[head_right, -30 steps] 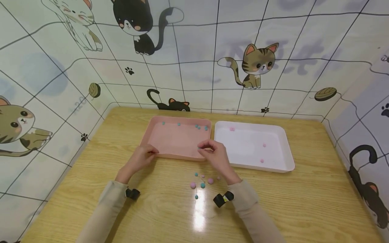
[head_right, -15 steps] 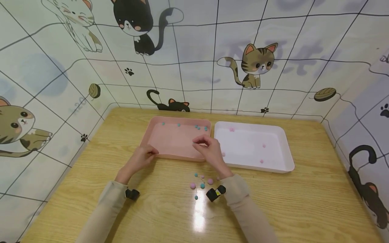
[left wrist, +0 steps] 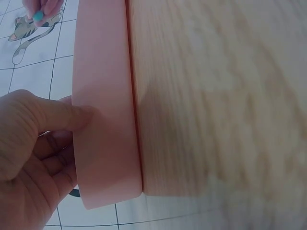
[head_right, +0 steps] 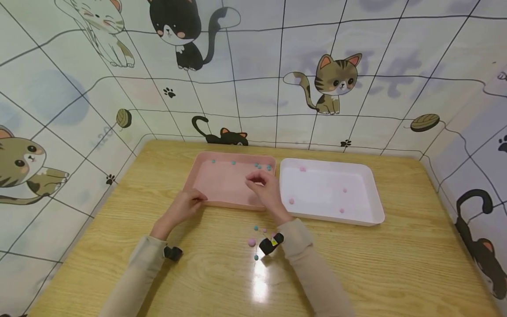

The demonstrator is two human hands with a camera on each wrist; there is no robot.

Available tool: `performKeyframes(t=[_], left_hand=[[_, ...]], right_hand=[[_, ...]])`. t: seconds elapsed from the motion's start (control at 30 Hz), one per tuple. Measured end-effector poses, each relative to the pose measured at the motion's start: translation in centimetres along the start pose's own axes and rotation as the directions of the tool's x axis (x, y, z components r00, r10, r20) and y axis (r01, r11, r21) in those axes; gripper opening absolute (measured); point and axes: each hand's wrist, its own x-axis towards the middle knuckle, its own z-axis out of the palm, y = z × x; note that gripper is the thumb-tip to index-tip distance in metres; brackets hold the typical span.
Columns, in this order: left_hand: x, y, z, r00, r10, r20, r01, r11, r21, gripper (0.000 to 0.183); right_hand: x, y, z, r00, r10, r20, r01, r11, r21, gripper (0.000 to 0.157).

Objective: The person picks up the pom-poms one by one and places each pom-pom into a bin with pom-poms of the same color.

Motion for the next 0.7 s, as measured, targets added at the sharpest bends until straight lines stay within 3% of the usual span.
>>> performKeyframes(t=[0.7], left_hand=[[0.0, -0.1, -0.1, 1.000, -0.011, 0.014, 0.011, 1.000, -0.027, 0.013]], right_hand=[[1.6, 1.1, 1.8, 0.986, 0.121, -0.115, -0.129, 0.989, -0.065, 0.012]])
